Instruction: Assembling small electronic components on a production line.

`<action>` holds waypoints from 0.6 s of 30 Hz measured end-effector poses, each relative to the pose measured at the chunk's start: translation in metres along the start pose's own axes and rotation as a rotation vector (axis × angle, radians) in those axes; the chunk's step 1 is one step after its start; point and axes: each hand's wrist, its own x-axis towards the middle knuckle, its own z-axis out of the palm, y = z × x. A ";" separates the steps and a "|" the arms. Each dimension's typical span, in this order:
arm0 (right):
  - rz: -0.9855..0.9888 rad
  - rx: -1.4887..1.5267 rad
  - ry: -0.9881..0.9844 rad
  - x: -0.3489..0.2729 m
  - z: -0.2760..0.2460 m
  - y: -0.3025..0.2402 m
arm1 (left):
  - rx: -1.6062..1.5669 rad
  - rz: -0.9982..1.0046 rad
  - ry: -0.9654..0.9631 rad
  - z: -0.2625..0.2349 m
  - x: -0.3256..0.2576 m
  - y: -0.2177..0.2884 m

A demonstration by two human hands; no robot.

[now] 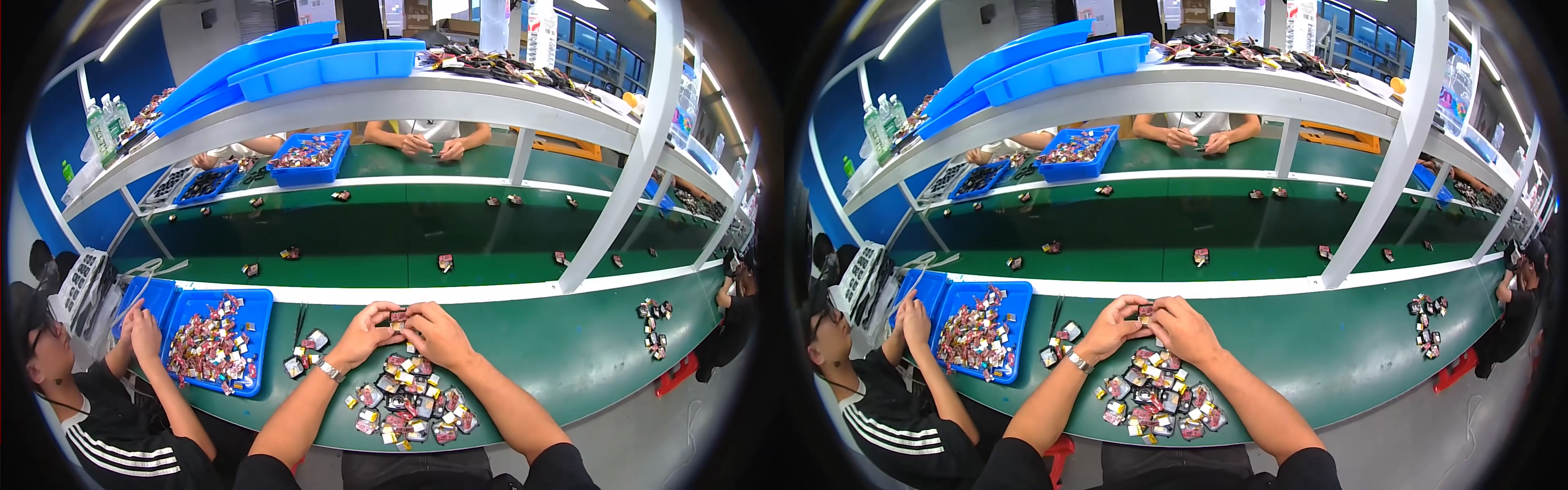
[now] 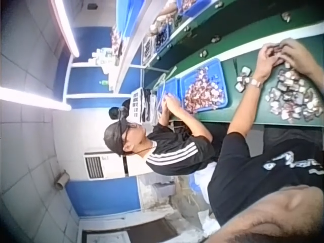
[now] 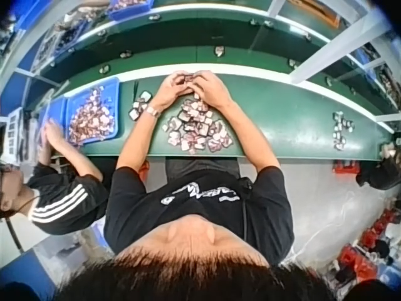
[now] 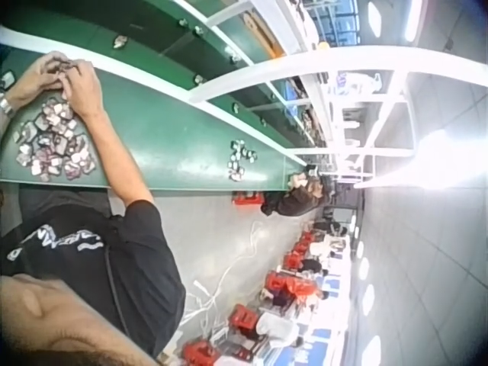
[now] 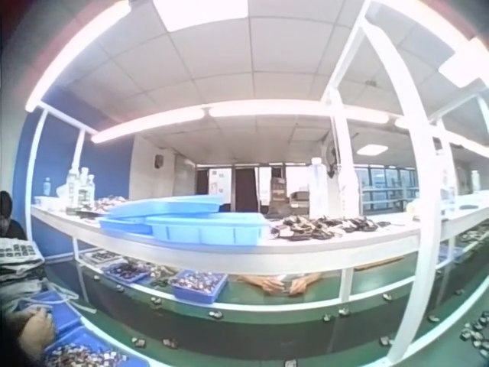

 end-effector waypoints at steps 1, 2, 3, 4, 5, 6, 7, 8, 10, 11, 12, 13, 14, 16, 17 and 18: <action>0.013 -0.001 0.009 0.000 0.002 0.001 | -0.013 0.024 -0.018 0.000 0.001 -0.001; 0.016 -0.002 0.010 -0.001 0.002 0.000 | -0.025 0.049 -0.035 0.000 0.001 -0.002; 0.069 -0.015 0.002 0.000 0.002 -0.003 | -0.026 0.047 -0.035 0.002 0.001 -0.001; 0.122 -0.029 -0.006 0.000 0.002 -0.005 | -0.016 0.043 -0.017 0.006 0.000 0.002; 0.123 -0.029 -0.007 -0.001 0.003 -0.004 | -0.006 0.039 0.000 0.009 0.000 0.003; 0.111 -0.034 -0.013 -0.003 0.004 -0.002 | -0.006 0.039 0.001 0.008 0.001 0.002; 0.100 -0.040 -0.019 -0.003 0.005 -0.002 | 0.016 0.043 0.011 0.007 0.001 0.000; 0.099 -0.040 -0.019 -0.003 0.005 -0.002 | 0.038 0.046 0.021 0.006 0.002 -0.001; 0.113 -0.047 -0.022 -0.001 0.003 -0.005 | 0.040 0.039 0.017 0.008 0.001 -0.001; 0.113 -0.046 -0.023 -0.001 0.004 -0.004 | 0.042 0.033 0.013 0.008 0.000 -0.001; 0.111 -0.043 -0.034 0.000 0.005 -0.003 | 0.042 0.032 0.013 0.008 0.000 -0.002; 0.109 -0.039 -0.046 0.000 0.006 -0.001 | 0.047 0.037 0.011 0.007 0.001 -0.003; 0.110 -0.039 -0.047 -0.001 0.006 0.000 | 0.053 0.042 0.009 0.006 0.001 -0.003; 0.074 -0.013 -0.080 -0.002 0.005 0.003 | 0.053 0.047 0.000 0.005 0.001 -0.004; 0.074 -0.012 -0.080 -0.001 0.005 0.003 | 0.053 0.051 -0.011 0.005 0.002 -0.004; 0.080 0.001 -0.077 0.000 0.004 0.003 | 0.052 0.049 -0.011 0.005 0.002 -0.004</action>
